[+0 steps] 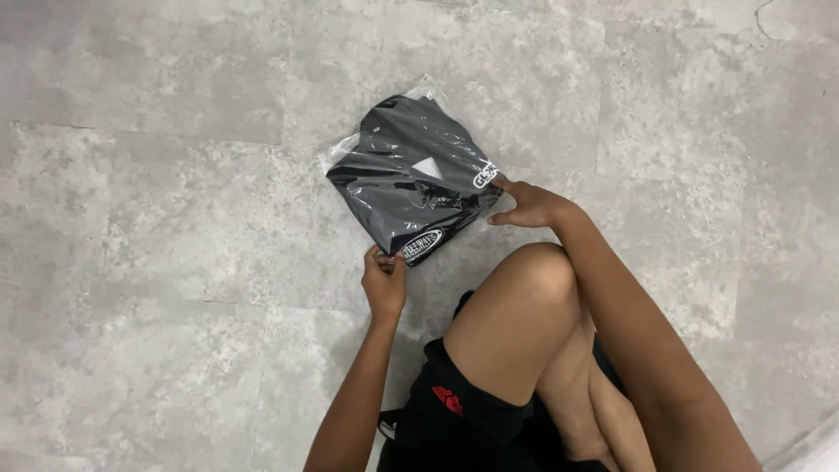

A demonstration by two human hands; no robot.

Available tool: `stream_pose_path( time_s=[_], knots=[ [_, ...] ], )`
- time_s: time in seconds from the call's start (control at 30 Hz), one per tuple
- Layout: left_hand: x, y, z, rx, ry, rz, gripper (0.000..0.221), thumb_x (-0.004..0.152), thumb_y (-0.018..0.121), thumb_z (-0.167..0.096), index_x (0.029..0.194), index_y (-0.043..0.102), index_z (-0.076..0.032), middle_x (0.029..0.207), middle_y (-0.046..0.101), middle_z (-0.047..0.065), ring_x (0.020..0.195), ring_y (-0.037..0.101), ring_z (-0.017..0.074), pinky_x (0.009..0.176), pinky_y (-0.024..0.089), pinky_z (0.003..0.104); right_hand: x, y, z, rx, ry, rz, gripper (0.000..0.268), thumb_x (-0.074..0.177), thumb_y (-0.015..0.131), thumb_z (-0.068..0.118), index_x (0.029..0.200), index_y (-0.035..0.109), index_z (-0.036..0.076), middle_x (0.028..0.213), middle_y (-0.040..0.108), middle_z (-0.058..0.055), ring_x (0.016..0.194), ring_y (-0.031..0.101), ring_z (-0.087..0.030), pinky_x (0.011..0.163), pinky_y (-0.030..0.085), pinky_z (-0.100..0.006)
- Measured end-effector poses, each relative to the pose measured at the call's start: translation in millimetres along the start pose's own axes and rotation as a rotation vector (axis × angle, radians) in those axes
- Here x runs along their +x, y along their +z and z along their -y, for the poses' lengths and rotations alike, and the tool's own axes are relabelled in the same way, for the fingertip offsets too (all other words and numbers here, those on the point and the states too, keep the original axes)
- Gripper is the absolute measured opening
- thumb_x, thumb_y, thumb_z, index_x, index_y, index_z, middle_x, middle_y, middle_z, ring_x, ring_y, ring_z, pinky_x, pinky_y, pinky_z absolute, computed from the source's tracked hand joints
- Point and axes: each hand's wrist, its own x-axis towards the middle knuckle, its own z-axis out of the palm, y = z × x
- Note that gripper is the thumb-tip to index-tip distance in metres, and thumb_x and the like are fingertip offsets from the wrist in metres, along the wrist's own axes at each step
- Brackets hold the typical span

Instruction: Packaging folded black shirts into clear plastic bags while sitting on the floor.

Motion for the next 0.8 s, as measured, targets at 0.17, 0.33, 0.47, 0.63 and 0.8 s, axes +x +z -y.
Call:
stream_pose_path(
  time_s=[0.17,0.33,0.47,0.63,0.8],
  knots=[
    [10.0,2.3,10.4,-0.002,0.034,-0.031,0.046,0.085,0.061,-0.020,0.123,0.044,0.001,0.091,0.062,0.013,0.086,0.062,0.0219,0.071,0.051,0.034,-13.2,-4.8,12.0,0.040,0.002,0.020,0.096,0.067,0.067,0.054,0.145,0.024,0.019,0.145,0.028,-0.021,0.127,0.038,-0.035,0.105,0.032,-0.044],
    [7.4,-3.9,9.6,-0.026,0.044,-0.036,0.047,0.086,0.060,-0.019,0.124,0.043,0.001,0.092,0.061,0.012,0.086,0.061,0.0202,0.072,0.051,0.033,-10.0,-8.0,11.2,-0.010,-0.017,0.031,0.098,0.065,0.070,0.050,0.145,0.025,0.018,0.144,0.030,-0.020,0.125,0.041,-0.036,0.104,0.034,-0.044],
    [-1.7,-10.9,14.1,-0.023,0.009,-0.055,0.052,0.083,0.063,-0.021,0.127,0.041,-0.002,0.095,0.060,0.011,0.085,0.061,0.0200,0.072,0.051,0.032,-12.8,-2.5,10.7,0.064,-0.019,0.066,0.098,0.062,0.072,0.051,0.144,0.028,0.018,0.144,0.030,-0.021,0.125,0.040,-0.038,0.104,0.034,-0.046],
    [-20.4,-15.1,-4.0,-0.076,0.023,-0.169,0.062,0.084,0.061,-0.029,0.133,0.031,-0.008,0.114,0.045,0.011,0.095,0.048,0.0212,0.081,0.043,0.035,-48.5,6.5,-6.9,0.503,-0.074,-0.244,0.072,0.076,0.064,0.035,0.138,0.039,0.009,0.138,0.039,-0.023,0.121,0.044,-0.038,0.098,0.039,-0.047],
    [-54.1,-7.8,-53.4,-0.241,0.324,-0.153,0.038,0.082,0.053,-0.012,0.120,0.048,-0.012,0.107,0.051,0.006,0.086,0.053,0.0122,0.076,0.040,0.026,-130.1,82.8,-101.7,1.367,-0.307,-1.082,0.019,0.088,0.053,0.019,0.105,0.057,0.011,0.097,0.064,-0.009,0.084,0.063,-0.020,0.070,0.042,-0.025]
  ],
)
